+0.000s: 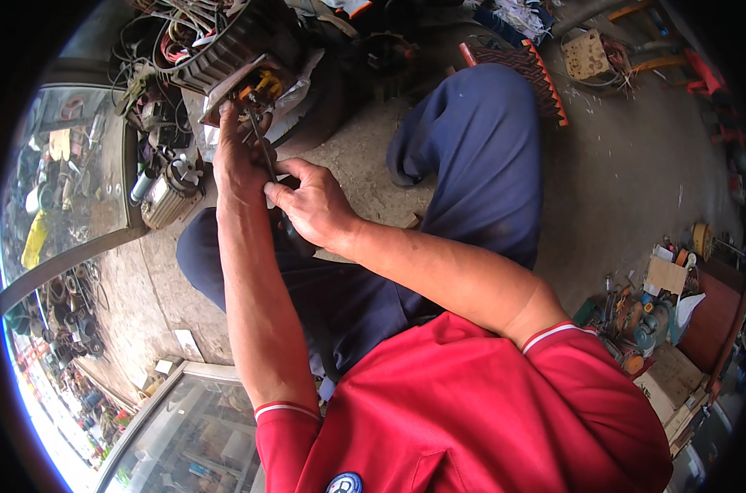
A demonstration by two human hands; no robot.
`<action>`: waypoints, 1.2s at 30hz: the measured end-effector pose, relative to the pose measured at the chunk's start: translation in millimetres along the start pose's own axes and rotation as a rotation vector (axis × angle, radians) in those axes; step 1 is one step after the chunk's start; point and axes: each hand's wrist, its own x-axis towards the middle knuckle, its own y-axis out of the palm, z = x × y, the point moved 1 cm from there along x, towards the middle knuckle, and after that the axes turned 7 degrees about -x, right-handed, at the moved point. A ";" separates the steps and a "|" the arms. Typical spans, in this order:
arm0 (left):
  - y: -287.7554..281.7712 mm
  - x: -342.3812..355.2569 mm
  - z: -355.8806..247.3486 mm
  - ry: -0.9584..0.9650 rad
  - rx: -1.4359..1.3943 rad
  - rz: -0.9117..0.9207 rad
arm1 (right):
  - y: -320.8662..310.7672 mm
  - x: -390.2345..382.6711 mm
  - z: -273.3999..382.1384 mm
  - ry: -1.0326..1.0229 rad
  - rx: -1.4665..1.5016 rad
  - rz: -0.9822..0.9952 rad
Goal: The person searches through a drawer of hardware to find a specific bolt, then sits on the floor to work on a motor component. They use a screwdriver to manipulate a part on the motor, which is resting on a stool.
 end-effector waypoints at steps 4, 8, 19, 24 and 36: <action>-3.6 2.5 -5.9 -0.068 -0.005 0.020 | 2.8 -0.7 1.8 -0.037 -0.065 -0.029; -2.7 4.2 -7.7 -0.079 0.033 0.014 | 2.5 -0.8 1.8 -0.041 -0.051 -0.037; -5.2 9.7 -7.6 -0.075 0.008 0.000 | 4.9 2.6 1.2 -0.067 -0.072 -0.062; -4.9 3.7 -6.6 -0.019 -0.051 0.023 | 3.5 4.1 -0.8 0.044 -0.015 0.005; -0.6 -1.2 -6.2 -0.020 -0.123 -0.022 | -3.5 7.6 18.1 0.358 0.460 0.025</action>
